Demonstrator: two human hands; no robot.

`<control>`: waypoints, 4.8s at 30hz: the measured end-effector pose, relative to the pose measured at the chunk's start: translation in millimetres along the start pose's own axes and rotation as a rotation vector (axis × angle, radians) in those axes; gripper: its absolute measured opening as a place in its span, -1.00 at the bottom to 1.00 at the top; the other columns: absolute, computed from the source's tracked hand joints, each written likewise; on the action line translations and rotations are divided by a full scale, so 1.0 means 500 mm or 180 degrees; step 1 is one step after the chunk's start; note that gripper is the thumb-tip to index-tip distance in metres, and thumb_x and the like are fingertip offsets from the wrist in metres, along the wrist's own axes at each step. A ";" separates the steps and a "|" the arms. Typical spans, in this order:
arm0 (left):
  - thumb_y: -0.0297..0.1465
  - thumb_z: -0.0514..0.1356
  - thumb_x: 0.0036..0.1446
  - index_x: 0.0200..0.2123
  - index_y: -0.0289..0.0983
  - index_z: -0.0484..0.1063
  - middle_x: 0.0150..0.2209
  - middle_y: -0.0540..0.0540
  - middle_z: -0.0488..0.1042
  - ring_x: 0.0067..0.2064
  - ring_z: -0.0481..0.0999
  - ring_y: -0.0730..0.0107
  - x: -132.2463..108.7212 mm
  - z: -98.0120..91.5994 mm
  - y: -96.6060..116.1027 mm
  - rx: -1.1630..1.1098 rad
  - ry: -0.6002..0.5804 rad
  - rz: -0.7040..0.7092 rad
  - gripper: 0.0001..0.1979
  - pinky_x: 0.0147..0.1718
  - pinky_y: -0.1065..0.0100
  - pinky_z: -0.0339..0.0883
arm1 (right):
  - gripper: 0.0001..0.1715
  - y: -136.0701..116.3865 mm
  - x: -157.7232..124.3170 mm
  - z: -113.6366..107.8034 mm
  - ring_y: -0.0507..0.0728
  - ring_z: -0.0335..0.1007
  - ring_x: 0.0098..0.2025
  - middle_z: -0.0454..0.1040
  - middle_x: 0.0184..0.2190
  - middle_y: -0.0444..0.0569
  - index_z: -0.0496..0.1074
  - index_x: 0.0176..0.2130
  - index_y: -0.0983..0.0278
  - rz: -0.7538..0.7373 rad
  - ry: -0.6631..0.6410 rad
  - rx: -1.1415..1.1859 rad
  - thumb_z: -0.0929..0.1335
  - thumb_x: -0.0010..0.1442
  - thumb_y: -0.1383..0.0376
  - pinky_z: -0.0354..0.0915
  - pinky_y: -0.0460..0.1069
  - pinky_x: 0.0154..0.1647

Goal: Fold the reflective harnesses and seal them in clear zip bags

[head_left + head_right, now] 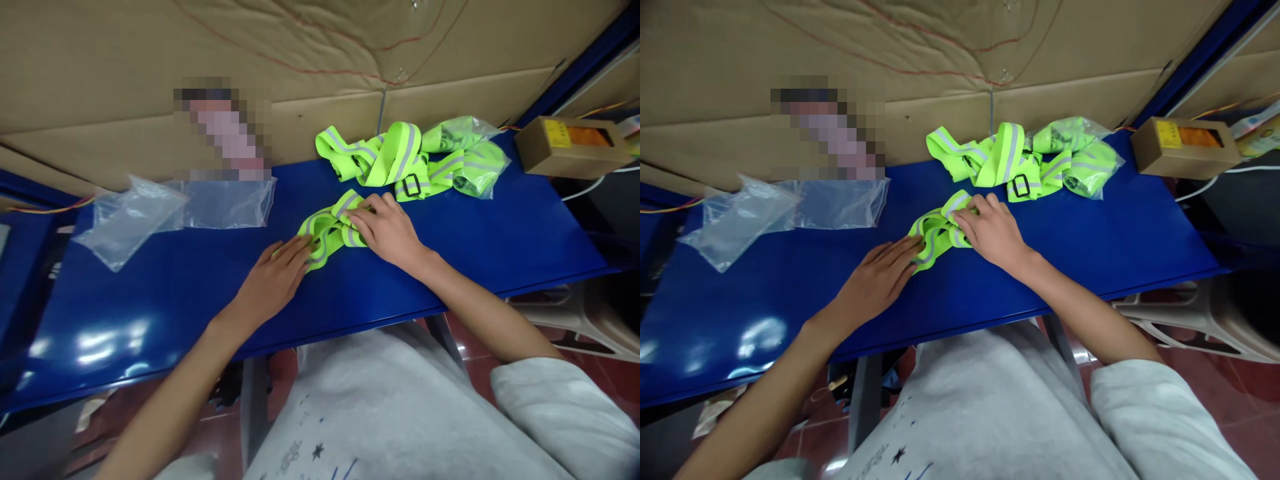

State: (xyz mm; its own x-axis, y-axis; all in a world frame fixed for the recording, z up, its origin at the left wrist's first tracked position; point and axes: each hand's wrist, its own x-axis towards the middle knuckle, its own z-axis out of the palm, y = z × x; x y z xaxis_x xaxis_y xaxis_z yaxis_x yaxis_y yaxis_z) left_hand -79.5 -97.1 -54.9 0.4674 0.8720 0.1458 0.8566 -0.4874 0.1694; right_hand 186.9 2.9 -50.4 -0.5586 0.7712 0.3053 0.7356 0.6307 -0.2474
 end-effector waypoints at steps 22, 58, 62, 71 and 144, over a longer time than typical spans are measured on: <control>-0.07 0.05 0.45 0.40 -0.23 0.23 0.47 -0.35 0.14 0.50 0.12 -0.13 0.069 0.002 0.036 -0.0512 -0.0019 0.0690 -0.41 0.40 -0.20 0.12 | -0.34 0.059 0.112 -0.029 0.27 0.47 -0.02 0.55 -0.04 0.02 0.51 0.03 0.29 0.0548 -0.1376 0.1047 0.58 0.03 0.02 0.26 0.02 -0.09; -0.25 0.00 0.49 0.52 -0.33 -0.08 0.50 -0.36 0.08 0.53 0.06 -0.04 -0.004 0.062 0.170 -0.0281 -0.0097 -0.0378 -0.35 0.48 -0.11 0.03 | -0.51 -0.011 -0.001 0.010 0.32 0.24 0.03 0.40 0.12 0.13 0.39 0.29 0.18 -0.0849 -0.0346 -0.0056 0.16 0.54 0.13 0.21 0.19 0.00; -0.32 0.04 0.45 0.46 -0.34 0.06 0.44 -0.35 0.20 0.47 0.19 -0.06 0.002 0.050 0.171 -0.0298 0.0027 -0.0356 -0.40 0.44 -0.12 0.10 | -0.23 0.012 0.015 0.025 0.30 0.32 0.02 0.41 0.01 0.13 0.25 0.31 0.31 -0.0169 -0.0383 0.1128 0.42 0.32 -0.02 0.25 0.19 0.08; -0.10 0.07 0.43 0.42 -0.35 0.06 0.41 -0.45 0.13 0.48 0.12 -0.02 0.060 0.046 0.087 -0.1501 0.1088 -0.1035 -0.33 0.42 -0.11 0.13 | -0.17 0.021 0.023 0.027 0.42 0.22 0.25 0.35 0.23 0.19 0.28 0.32 0.23 0.0080 -0.0903 0.1142 0.36 0.30 -0.18 0.10 0.27 0.24; -0.20 0.25 0.32 -0.09 -0.17 0.36 -0.12 -0.04 0.41 -0.18 0.42 0.42 0.152 0.090 0.119 -0.4163 0.1525 -0.1935 -0.78 -0.21 0.42 0.35 | -0.56 -0.031 0.006 0.026 0.13 0.48 -0.11 0.55 -0.25 -0.10 0.46 -0.29 0.26 0.1107 -0.0955 0.3913 0.57 0.05 0.02 0.33 -0.01 -0.10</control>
State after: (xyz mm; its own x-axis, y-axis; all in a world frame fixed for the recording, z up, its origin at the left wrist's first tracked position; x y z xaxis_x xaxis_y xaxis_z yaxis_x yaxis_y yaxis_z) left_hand 16.6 -57.6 -77.4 -0.2078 0.9781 -0.0131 -0.0234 0.0084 0.9997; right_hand 168.5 -3.3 -57.7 -0.5921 0.7970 -0.1196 0.1189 -0.0604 -0.9911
